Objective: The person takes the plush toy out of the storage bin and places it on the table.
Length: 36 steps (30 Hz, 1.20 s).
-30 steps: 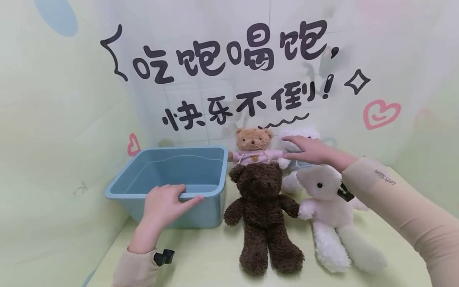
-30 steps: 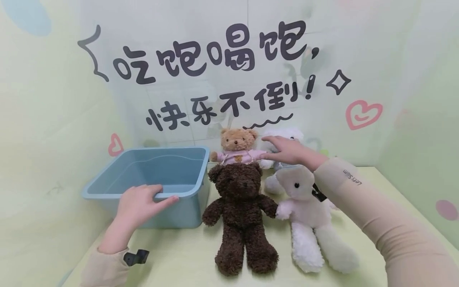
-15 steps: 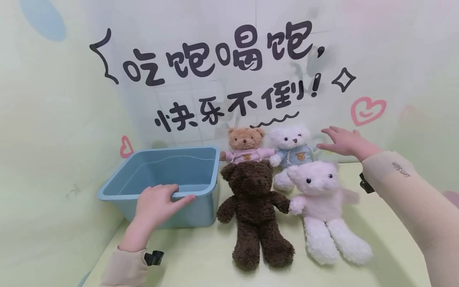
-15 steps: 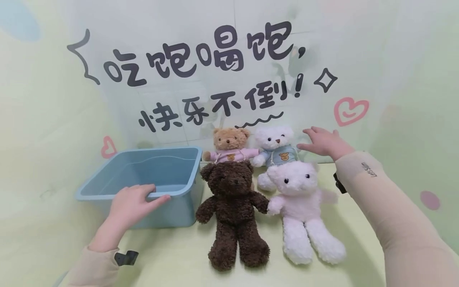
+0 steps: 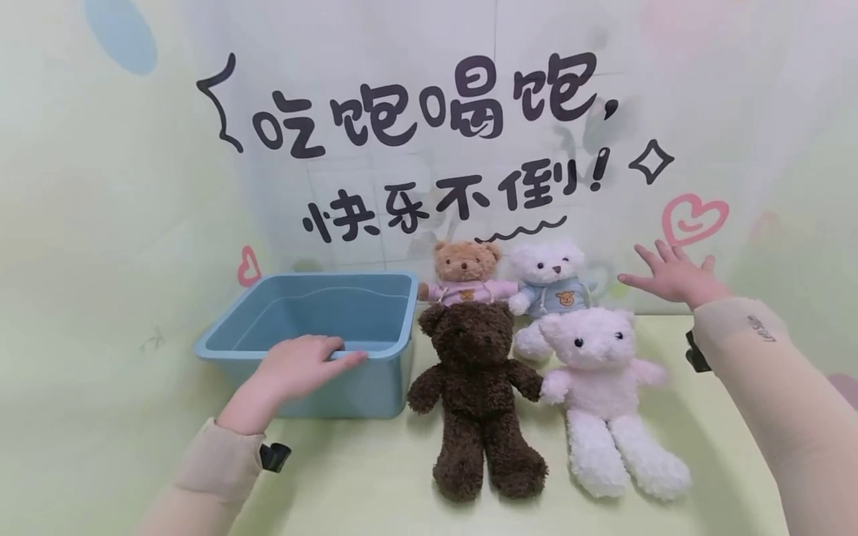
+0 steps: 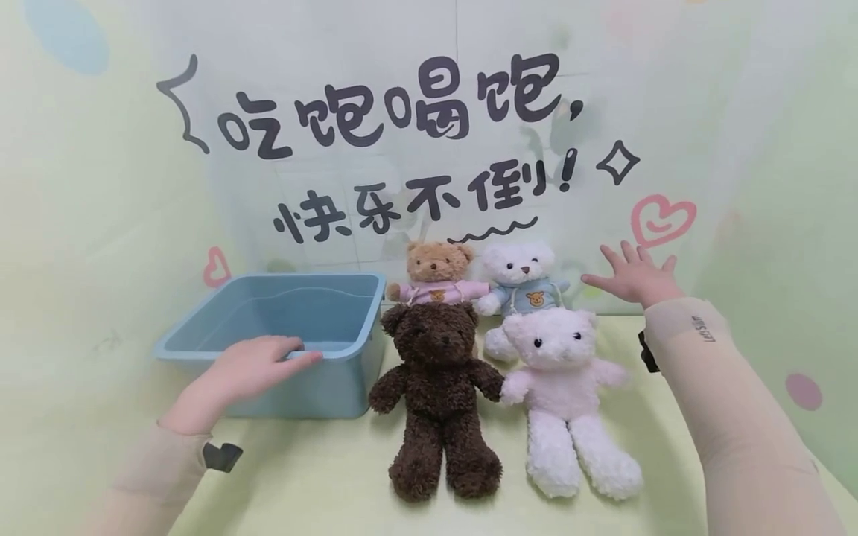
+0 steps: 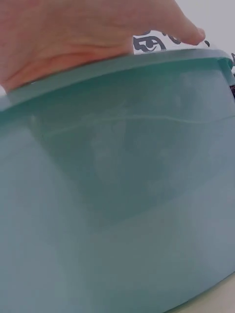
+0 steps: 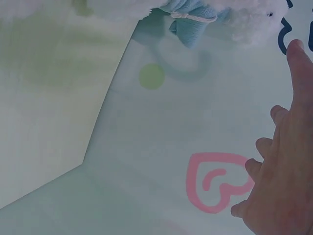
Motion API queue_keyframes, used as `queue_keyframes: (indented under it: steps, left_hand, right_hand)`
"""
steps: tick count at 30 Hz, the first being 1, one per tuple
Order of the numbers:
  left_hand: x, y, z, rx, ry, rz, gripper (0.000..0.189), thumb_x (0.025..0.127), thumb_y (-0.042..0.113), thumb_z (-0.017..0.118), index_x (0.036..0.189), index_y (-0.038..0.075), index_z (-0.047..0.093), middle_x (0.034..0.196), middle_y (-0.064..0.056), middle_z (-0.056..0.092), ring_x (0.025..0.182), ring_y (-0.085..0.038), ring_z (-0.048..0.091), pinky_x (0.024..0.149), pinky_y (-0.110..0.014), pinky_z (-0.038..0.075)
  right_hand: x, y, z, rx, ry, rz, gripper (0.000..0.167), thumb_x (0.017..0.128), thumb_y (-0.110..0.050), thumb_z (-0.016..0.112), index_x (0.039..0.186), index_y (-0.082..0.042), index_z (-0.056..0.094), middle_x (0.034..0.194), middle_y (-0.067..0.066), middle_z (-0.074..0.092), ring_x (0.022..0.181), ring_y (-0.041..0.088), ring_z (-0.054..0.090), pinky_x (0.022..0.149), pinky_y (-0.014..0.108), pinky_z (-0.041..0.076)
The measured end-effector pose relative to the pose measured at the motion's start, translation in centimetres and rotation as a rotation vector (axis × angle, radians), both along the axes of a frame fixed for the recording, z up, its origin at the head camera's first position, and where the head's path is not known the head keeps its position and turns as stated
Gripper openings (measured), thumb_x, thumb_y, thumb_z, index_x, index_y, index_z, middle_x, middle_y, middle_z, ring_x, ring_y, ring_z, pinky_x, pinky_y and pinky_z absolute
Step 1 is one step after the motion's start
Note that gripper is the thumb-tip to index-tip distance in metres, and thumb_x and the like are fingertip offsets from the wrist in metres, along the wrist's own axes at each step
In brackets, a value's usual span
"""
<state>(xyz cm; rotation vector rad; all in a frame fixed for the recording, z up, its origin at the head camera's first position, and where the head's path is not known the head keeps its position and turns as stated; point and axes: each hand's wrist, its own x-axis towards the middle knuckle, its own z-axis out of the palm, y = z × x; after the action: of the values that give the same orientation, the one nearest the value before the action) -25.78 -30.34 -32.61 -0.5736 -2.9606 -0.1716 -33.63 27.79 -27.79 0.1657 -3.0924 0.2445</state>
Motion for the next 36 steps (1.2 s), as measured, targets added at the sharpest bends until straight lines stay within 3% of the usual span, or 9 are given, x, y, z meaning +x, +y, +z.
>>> queue_keyframes:
  steps: [3,5,9,14,18,20,24,29,36]
  left_hand:
    - [-0.6,-0.1,1.2,-0.035,-0.031,-0.025,0.07,0.091,0.074,0.032,0.113,0.015,0.064,0.109,-0.005,0.066,0.098,-0.027,0.062,0.072,-0.047,0.048]
    - [-1.2,-0.2,2.3,-0.048,-0.022,-0.031,0.075,0.091,0.074,0.03,0.128,0.015,0.059,0.125,-0.01,0.061,0.112,-0.034,0.057,0.083,-0.055,0.047]
    - [-3.0,-0.7,5.7,-0.069,0.035,-0.024,0.082,0.092,0.072,0.029,0.15,0.015,0.034,0.152,-0.016,0.035,0.137,-0.043,0.03,0.098,-0.067,0.031]
    - [-6.0,-1.9,10.0,-0.098,0.024,0.033,0.086,0.092,0.073,0.028,0.157,0.019,0.01,0.161,-0.015,0.006,0.145,-0.041,0.001,0.102,-0.073,0.007]
    - [-7.9,-3.1,11.7,-0.089,-0.027,0.09,0.09,0.091,0.075,0.028,0.156,0.018,0.001,0.16,-0.017,-0.003,0.144,-0.041,-0.009,0.101,-0.072,-0.004]
    - [-8.3,-3.5,12.1,-0.072,-0.048,0.119,0.093,0.089,0.076,0.029,0.156,0.017,0.0,0.16,-0.019,-0.003,0.144,-0.042,-0.009,0.101,-0.072,-0.007]
    - [-9.2,-3.7,11.8,-0.038,-0.072,0.165,0.099,0.086,0.08,0.029,0.156,0.017,-0.001,0.16,-0.019,-0.006,0.143,-0.043,-0.012,0.097,-0.073,-0.014]
    - [-10.3,-3.5,10.6,0.015,-0.095,0.2,0.101,0.084,0.082,0.03,0.156,0.019,-0.002,0.159,-0.018,-0.015,0.141,-0.044,-0.019,0.096,-0.075,-0.014]
    - [-10.9,-4.1,9.3,0.064,-0.15,0.207,0.102,0.083,0.082,0.032,0.156,0.017,0.002,0.159,-0.021,-0.009,0.14,-0.048,-0.017,0.095,-0.076,-0.011]
  right_hand:
    - [0.0,0.6,0.4,0.002,0.005,-0.011,0.096,0.091,-0.072,0.035,0.153,-0.002,0.01,0.152,0.036,0.0,0.135,0.059,0.001,0.09,0.079,-0.011]
    - [0.0,1.0,0.7,0.005,0.011,-0.015,0.096,0.091,-0.072,0.035,0.153,-0.002,0.011,0.152,0.036,-0.001,0.135,0.059,0.002,0.089,0.08,-0.012]
    - [0.2,1.7,1.5,0.011,0.012,-0.021,0.097,0.091,-0.072,0.036,0.152,-0.001,0.011,0.153,0.035,-0.003,0.135,0.059,0.002,0.088,0.08,-0.013]
    - [0.7,1.9,2.0,0.014,-0.006,-0.027,0.098,0.09,-0.073,0.036,0.153,-0.002,0.01,0.153,0.034,-0.006,0.136,0.059,0.0,0.086,0.081,-0.014]
    - [0.8,1.3,2.2,0.01,-0.005,-0.025,0.098,0.09,-0.073,0.038,0.153,-0.003,0.01,0.153,0.033,-0.006,0.136,0.058,-0.001,0.086,0.08,-0.015]
    - [0.8,1.0,2.2,0.012,0.002,-0.024,0.098,0.089,-0.073,0.038,0.153,-0.003,0.01,0.154,0.032,-0.009,0.136,0.058,-0.003,0.086,0.08,-0.016]
    - [0.5,0.7,2.0,0.017,0.012,-0.025,0.1,0.089,-0.074,0.038,0.154,-0.005,0.008,0.154,0.03,-0.013,0.136,0.058,-0.008,0.086,0.079,-0.017]
    - [0.4,0.7,0.9,0.028,0.014,-0.032,0.102,0.088,-0.075,0.038,0.154,-0.004,0.005,0.153,0.034,-0.005,0.136,0.059,-0.004,0.087,0.079,-0.017]
    - [0.6,0.4,-0.3,0.017,-0.009,-0.03,0.105,0.085,-0.076,0.044,0.153,-0.004,0.011,0.152,0.036,0.004,0.137,0.058,-0.001,0.087,0.08,-0.014]
